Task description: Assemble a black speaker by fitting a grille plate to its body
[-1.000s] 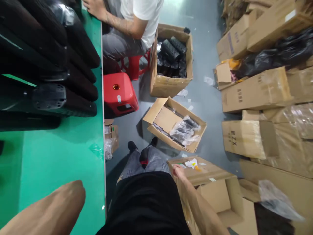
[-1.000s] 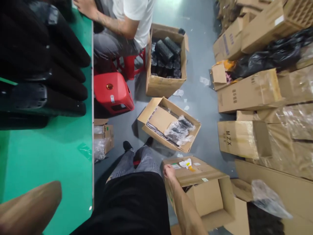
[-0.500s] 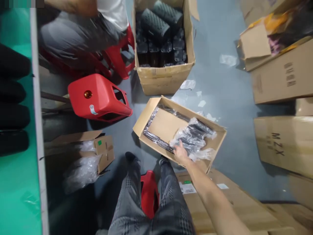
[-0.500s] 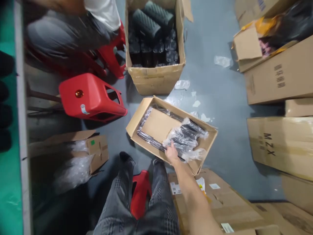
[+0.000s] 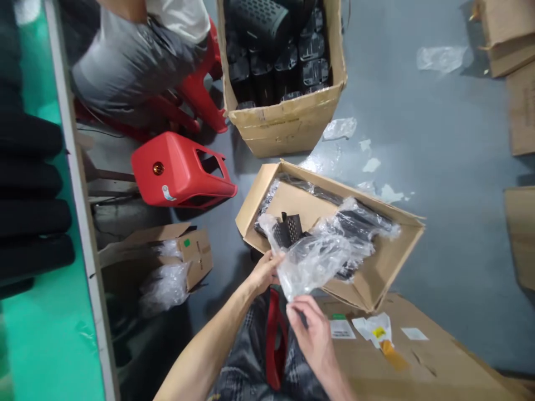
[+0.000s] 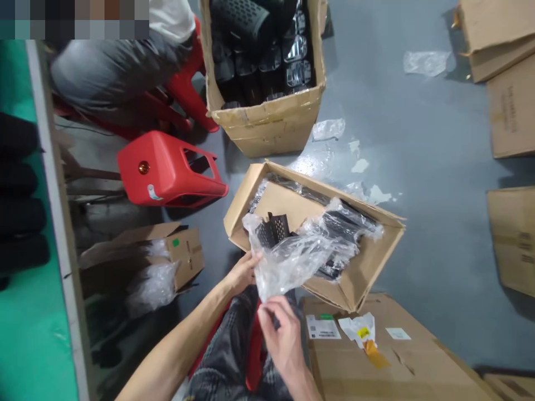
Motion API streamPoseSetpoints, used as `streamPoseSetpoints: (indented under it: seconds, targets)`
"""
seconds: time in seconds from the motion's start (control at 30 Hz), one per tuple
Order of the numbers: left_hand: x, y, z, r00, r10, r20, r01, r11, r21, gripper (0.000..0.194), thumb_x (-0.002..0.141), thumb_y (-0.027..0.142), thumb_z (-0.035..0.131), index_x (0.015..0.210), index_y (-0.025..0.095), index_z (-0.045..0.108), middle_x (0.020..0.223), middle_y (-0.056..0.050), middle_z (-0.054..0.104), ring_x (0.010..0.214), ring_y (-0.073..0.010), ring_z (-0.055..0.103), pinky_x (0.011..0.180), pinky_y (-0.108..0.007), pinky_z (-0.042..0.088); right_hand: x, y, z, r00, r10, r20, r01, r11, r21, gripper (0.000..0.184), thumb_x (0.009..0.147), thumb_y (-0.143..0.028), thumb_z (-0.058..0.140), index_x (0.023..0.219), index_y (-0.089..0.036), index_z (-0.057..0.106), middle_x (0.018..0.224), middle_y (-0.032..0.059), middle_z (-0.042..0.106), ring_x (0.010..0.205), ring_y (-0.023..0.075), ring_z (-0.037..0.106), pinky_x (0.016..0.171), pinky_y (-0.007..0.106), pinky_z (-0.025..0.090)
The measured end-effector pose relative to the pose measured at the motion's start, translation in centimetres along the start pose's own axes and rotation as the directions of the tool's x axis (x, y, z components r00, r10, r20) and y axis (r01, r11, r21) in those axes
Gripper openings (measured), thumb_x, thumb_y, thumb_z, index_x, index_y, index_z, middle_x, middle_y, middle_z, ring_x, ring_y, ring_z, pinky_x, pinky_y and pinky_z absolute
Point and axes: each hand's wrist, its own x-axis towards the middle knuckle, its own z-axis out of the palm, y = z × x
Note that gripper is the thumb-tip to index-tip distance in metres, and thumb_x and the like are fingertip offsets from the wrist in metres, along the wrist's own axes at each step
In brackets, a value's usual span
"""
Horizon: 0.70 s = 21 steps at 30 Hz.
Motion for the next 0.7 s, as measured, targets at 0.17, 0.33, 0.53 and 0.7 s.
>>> streamPoseSetpoints:
  seconds: [0.17,0.33,0.53,0.7]
  targets:
    - [-4.4,2.6,0.2,0.907,0.369,-0.205,-0.336,0.925,0.178,0.053,0.074,0.063,0.082,0.083,0.013,0.065,0.075,-0.003,0.064,0.065,-0.0123,0.054,0.061,-0.023,0.045,1.1,-1.3,1.0,0.956,0.27,0.117,-0.288,0.94,0.184,0.042,0.086,-0.07,0.06,0.089,-0.029,0.068,0.081,0.0077,0.07,0.075,0.0288,0.07,0.07,0.041,0.059]
    - [-8.2,2.6,-2.8,0.834,0.406,-0.374,-0.33,0.91,0.251,0.055,0.069,0.063,0.085,0.077,0.017,0.059,0.069,0.002,0.057,0.065,-0.0129,0.051,0.062,-0.024,0.042,1.8,0.5,1.7,0.752,0.271,0.6,-0.541,0.775,0.327,0.05,0.07,-0.071,0.073,0.109,-0.041,0.068,0.087,0.0005,0.072,0.055,0.0262,0.069,0.057,0.043,0.056]
    - [-8.7,1.0,-4.0,0.944,0.278,-0.176,-0.235,0.944,0.231,0.057,0.064,0.063,0.087,0.07,0.019,0.052,0.064,0.004,0.045,0.059,-0.0099,0.039,0.058,-0.024,0.035,6.0,5.5,-1.8,0.834,0.548,0.068,-0.55,0.816,0.178,0.056,0.063,-0.083,0.066,0.069,-0.027,0.064,0.06,0.0061,0.062,0.06,0.0297,0.064,0.059,0.042,0.053]
    - [-10.9,1.5,-3.4,0.958,0.278,0.063,-0.279,0.867,0.413,0.041,0.071,0.049,0.078,0.062,0.02,0.05,0.065,0.0,0.044,0.062,-0.0132,0.036,0.06,-0.031,0.035,12.4,6.6,-5.1,0.912,0.387,-0.132,-0.348,0.905,0.246,0.058,0.072,-0.076,0.071,0.098,-0.025,0.072,0.102,0.0101,0.076,0.101,0.0303,0.07,0.094,0.042,0.054]
